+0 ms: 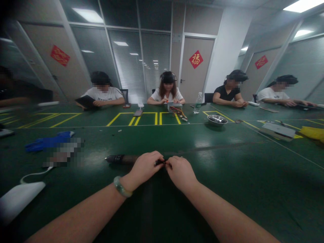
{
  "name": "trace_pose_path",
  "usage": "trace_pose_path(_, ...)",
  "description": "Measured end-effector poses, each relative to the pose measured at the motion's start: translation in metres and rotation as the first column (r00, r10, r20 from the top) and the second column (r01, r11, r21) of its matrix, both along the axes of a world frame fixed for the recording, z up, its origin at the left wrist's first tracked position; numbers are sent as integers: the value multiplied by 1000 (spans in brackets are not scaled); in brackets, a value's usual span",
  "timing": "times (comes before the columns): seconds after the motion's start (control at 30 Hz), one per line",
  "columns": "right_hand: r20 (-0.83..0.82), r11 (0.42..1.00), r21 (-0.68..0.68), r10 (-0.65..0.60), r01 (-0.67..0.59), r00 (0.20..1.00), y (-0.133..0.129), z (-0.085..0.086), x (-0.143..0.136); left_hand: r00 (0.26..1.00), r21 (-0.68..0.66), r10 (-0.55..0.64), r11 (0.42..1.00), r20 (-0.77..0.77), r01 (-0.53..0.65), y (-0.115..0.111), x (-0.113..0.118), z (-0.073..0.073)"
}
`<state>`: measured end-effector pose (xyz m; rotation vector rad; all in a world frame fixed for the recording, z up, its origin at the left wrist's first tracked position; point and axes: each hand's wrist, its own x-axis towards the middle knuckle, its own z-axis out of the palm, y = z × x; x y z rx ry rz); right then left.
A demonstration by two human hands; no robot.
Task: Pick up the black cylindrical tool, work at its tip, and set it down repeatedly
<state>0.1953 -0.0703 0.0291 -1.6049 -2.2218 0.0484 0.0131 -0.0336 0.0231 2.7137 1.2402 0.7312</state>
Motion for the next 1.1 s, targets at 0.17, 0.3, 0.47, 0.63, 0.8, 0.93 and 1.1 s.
trace_pose_path(0.17, 27, 1000, 5, -10, 10, 1000, 0, 1, -1, 1000, 11, -4, 1000, -2, 4, -1, 1, 0)
trace_pose_path(0.3, 101, 1000, 12, -30, 29, 994, -2, 4, -6, 1000, 16, 15, 1000, -15, -14, -2, 2, 0)
trace_pose_path(0.47, 250, 997, 57, -60, 47, 966, -6, 5, -18, 1000, 14, 2, 1000, -20, -2, -3, 2, 1)
trace_pose_path(0.63, 315, 994, 52, -104, 92, 943, -6, 4, -25, 999, 19, 11, 1000, -36, -10, -3, 2, 2)
trace_pose_path(0.8, 285, 994, 31, -113, 109, 952, -2, 5, -24, 999, 13, 14, 1000, -37, -13, -4, 1, 5)
trace_pose_path(0.93, 237, 999, 29, -48, 42, 970, 3, 4, -16, 1000, 3, 5, 1000, -31, -5, -3, 1, 5)
trace_pose_path(1.1, 259, 998, 37, 37, -48, 965, 9, 0, -4, 1000, -1, 6, 1000, -13, -6, -2, 1, 2)
